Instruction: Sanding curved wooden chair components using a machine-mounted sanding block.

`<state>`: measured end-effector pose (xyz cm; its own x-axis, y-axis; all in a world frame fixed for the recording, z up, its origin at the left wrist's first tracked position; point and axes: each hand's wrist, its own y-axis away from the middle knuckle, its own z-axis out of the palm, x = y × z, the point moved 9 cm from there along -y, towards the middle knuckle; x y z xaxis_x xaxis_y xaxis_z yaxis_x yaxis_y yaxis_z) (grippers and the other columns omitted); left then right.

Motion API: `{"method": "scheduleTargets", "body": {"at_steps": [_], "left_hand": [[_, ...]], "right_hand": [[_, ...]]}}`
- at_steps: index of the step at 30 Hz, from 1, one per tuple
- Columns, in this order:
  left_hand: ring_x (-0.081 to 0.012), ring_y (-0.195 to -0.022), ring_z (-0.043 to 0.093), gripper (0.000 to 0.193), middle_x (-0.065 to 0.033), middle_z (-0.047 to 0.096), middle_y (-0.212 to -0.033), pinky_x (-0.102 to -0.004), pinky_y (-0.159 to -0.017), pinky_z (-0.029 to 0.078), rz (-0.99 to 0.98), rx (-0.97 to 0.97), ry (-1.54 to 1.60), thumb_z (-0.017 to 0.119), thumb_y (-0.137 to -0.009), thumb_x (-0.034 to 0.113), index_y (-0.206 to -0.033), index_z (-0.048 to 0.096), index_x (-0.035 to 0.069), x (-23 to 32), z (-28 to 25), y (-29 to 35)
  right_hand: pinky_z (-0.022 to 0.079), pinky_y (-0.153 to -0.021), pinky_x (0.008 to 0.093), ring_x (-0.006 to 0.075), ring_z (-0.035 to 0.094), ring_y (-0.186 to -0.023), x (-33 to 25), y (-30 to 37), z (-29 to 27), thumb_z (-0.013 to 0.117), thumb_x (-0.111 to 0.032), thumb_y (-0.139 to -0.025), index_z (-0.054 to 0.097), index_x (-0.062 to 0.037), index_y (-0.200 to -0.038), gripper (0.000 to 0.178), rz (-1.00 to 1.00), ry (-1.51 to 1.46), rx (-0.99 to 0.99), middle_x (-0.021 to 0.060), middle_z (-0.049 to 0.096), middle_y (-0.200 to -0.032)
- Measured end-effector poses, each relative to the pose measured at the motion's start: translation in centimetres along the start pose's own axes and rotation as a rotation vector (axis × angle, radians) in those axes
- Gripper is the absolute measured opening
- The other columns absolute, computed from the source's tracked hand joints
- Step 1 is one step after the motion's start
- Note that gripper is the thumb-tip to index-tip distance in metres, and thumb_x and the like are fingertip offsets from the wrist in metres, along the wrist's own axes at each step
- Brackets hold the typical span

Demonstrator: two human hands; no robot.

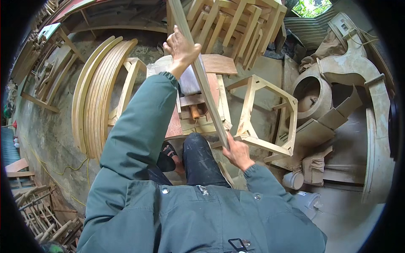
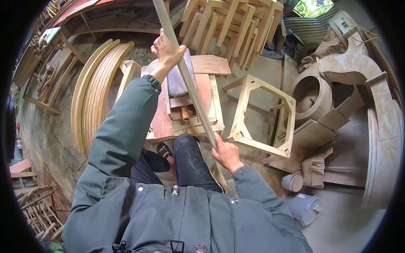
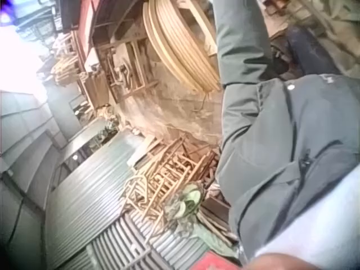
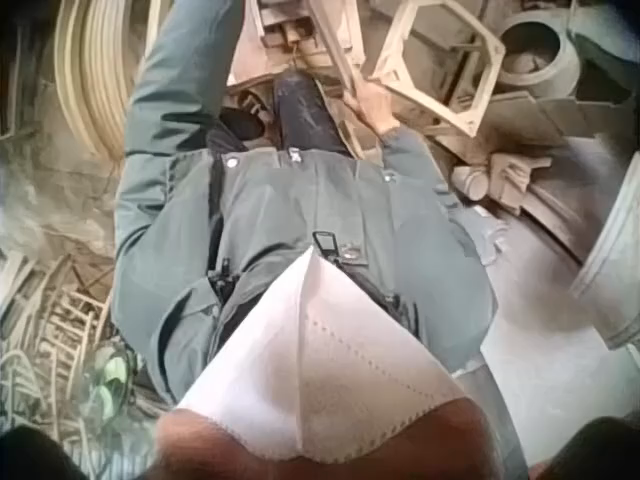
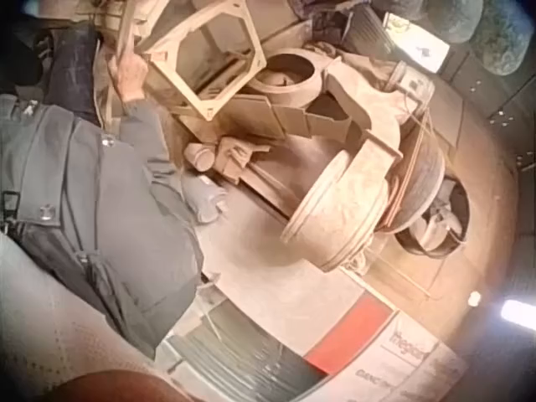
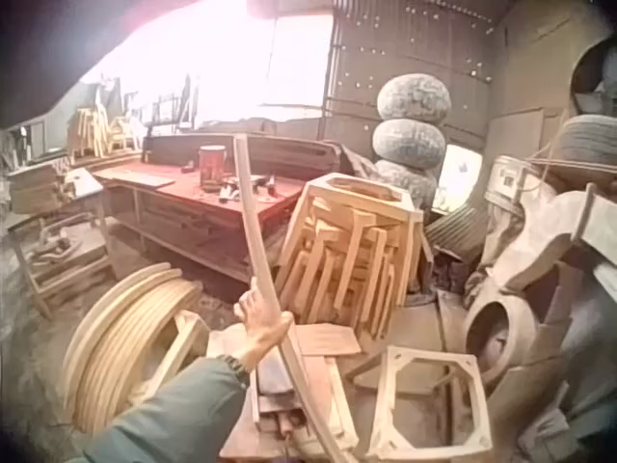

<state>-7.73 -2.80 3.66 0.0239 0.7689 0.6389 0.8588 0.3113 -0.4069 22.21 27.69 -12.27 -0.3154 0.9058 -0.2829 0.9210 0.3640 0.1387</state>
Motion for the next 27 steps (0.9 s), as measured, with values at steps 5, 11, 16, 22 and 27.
{"method": "scheduleTargets", "body": {"at_steps": [5,11,16,22,27], "left_hand": [[-0.0436,-0.153,0.015,0.123,-0.0307,0.026,-0.158,-0.0671,-0.121,0.005,0.054,0.056,-0.088,0.079,-0.074,0.033,-0.161,0.004,-0.011,0.5,-0.5,4.3],[-0.0411,-0.154,0.017,0.119,-0.027,0.027,-0.158,-0.0671,-0.122,0.005,0.04,-0.062,-0.148,0.076,-0.074,0.029,-0.164,0.006,-0.005,-0.1,1.8,7.4],[-0.0399,-0.152,0.023,0.115,-0.0256,0.035,-0.152,-0.0695,-0.121,0.01,0.06,-0.07,-0.091,0.076,-0.073,0.029,-0.164,0.013,-0.005,0.0,1.6,6.2],[-0.0398,-0.137,0.051,0.121,-0.0242,0.06,-0.138,-0.0711,-0.117,0.02,-0.008,-0.1,-0.1,0.076,-0.073,0.039,-0.165,0.011,-0.003,-2.2,-1.5,-1.2],[-0.0402,-0.137,0.053,0.116,-0.0264,0.063,-0.136,-0.069,-0.114,0.023,0.006,-0.158,-0.077,0.075,-0.078,0.044,-0.165,0.015,-0.003,-2.5,-1.7,-3.6]], "right_hand": [[0.057,-0.082,0.0488,0.0388,0.07,-0.096,4.5,11.3,-0.2,0.064,-0.025,-0.095,0.052,-0.0133,-0.145,0.053,0.158,-0.304,0.121,0.0176,0.07,-0.11],[0.057,-0.088,0.0454,0.0387,0.07,-0.104,4.9,17.2,0.2,0.067,-0.023,-0.094,0.058,-0.0121,-0.141,0.049,0.257,-0.432,0.091,0.0166,0.069,-0.121],[0.058,-0.09,0.0444,0.0389,0.072,-0.106,3.7,16.2,0.8,0.076,-0.03,-0.092,0.06,-0.0128,-0.14,0.054,0.251,-0.548,0.028,0.0192,0.072,-0.119],[0.059,-0.084,0.0442,0.0385,0.076,-0.097,2.5,7.0,0.0,0.077,-0.034,-0.094,0.061,-0.0115,-0.139,0.053,0.138,-0.57,0.111,0.0204,0.075,-0.109],[0.059,-0.083,0.0409,0.0306,0.077,-0.097,-0.7,-5.5,-2.9,0.076,-0.036,-0.095,0.067,-0.0059,-0.131,0.048,0.022,-0.731,0.17,0.0194,0.077,-0.107]]}}
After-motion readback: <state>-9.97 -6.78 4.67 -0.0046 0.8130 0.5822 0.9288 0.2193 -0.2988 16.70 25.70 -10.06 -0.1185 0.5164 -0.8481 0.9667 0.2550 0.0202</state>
